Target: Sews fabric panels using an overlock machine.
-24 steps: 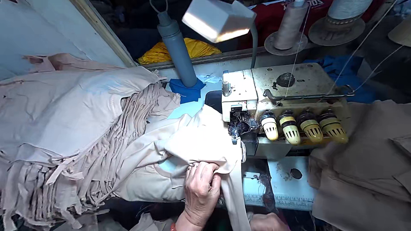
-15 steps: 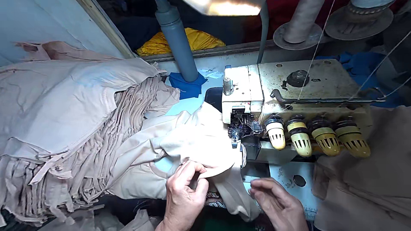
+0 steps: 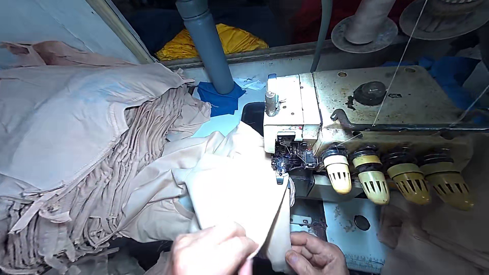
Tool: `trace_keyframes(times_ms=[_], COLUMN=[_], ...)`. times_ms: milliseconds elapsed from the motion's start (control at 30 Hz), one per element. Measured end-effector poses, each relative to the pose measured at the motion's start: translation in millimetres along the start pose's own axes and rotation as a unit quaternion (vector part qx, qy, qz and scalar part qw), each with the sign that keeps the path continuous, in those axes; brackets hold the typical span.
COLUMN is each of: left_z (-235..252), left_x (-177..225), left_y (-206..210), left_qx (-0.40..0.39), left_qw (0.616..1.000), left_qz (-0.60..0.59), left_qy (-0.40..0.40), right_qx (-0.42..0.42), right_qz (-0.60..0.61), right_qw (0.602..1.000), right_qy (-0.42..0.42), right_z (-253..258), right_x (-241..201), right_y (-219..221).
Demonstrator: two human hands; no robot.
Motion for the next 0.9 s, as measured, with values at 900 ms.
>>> trace_keyframes(times_ms=[900], left_z=[39], left_x=[-43], left_y=[35], left_qx=[0.117], left_qw=[0.989], left_qz=[0.056], left_qy=[-0.073], right_qx=[-0.02], right_qz=[-0.036], right_qw=[0.999], right_qy=[-0.024], right_z=[27], right_x=[-10], right_y=[5])
Point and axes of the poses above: each hand's wrist, its own z-axis towards the middle knuckle, its own y-axis out of the palm, x = y × z, the point moved 4 cm from there along z, towards the middle knuckle
